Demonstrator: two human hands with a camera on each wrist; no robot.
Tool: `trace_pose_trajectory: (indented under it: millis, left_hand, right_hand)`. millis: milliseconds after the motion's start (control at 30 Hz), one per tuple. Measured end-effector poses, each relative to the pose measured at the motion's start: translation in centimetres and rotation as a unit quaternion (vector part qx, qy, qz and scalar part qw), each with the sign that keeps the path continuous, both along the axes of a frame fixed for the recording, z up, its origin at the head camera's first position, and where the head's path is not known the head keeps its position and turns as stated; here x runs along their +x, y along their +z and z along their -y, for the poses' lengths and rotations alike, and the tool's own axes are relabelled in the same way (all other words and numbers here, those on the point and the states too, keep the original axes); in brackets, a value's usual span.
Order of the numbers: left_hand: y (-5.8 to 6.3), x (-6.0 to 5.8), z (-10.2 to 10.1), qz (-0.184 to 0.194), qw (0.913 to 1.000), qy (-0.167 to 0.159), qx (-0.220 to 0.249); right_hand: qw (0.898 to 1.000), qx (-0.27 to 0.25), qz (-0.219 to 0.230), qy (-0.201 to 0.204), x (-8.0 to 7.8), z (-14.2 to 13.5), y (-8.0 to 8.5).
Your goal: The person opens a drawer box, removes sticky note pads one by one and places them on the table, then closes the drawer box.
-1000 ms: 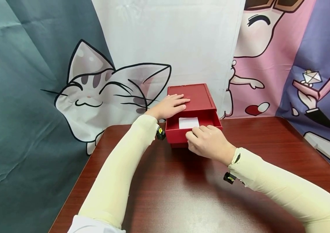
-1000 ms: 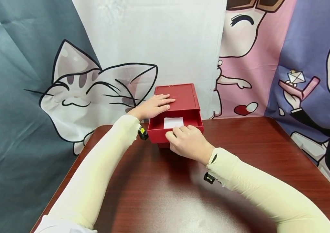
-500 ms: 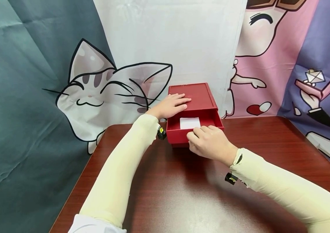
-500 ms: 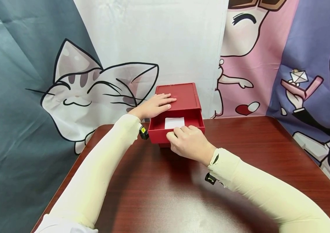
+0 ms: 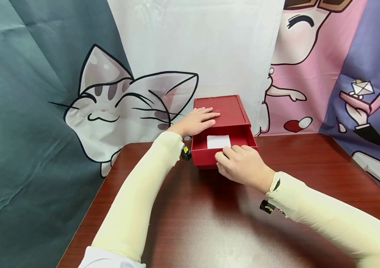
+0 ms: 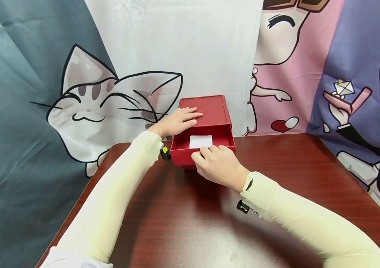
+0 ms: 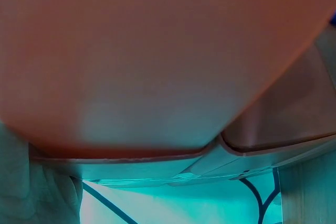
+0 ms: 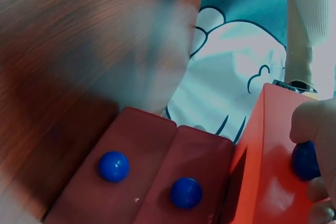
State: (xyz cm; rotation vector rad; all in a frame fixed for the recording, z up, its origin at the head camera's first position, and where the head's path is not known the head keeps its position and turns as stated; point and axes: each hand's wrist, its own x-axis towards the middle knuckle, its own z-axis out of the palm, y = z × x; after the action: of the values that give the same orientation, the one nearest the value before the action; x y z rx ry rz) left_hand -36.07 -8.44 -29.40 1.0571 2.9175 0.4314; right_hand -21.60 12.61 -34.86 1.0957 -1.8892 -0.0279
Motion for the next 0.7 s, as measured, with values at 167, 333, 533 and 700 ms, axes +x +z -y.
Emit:
trace_pose_trajectory:
  millis: [167, 333, 533, 700]
  left_hand:
    - [0.0, -0.1, 0.0, -0.001, 1.0000, -0.001, -0.002]
    - [-0.3, -0.2, 0.0, -0.007, 0.9999, -0.005, -0.006]
    - [-0.1, -0.1, -0.1, 0.001, 1.0000, -0.001, -0.009]
    - [0.1, 0.1, -0.1, 0.004, 1.0000, 0.002, -0.007]
  right_hand:
    - [1.000, 0.004, 0.007, -0.014, 0.2, -0.3, 0.5]
    - [1.000, -0.029, 0.008, -0.009, 0.2, -0.4, 2.1]
    - [0.995, -0.084, 0.044, -0.005, -1.0, -0.9, 5.0]
    - [0.988, -0.079, 0.127, -0.031, -2.2, -1.0, 6.7]
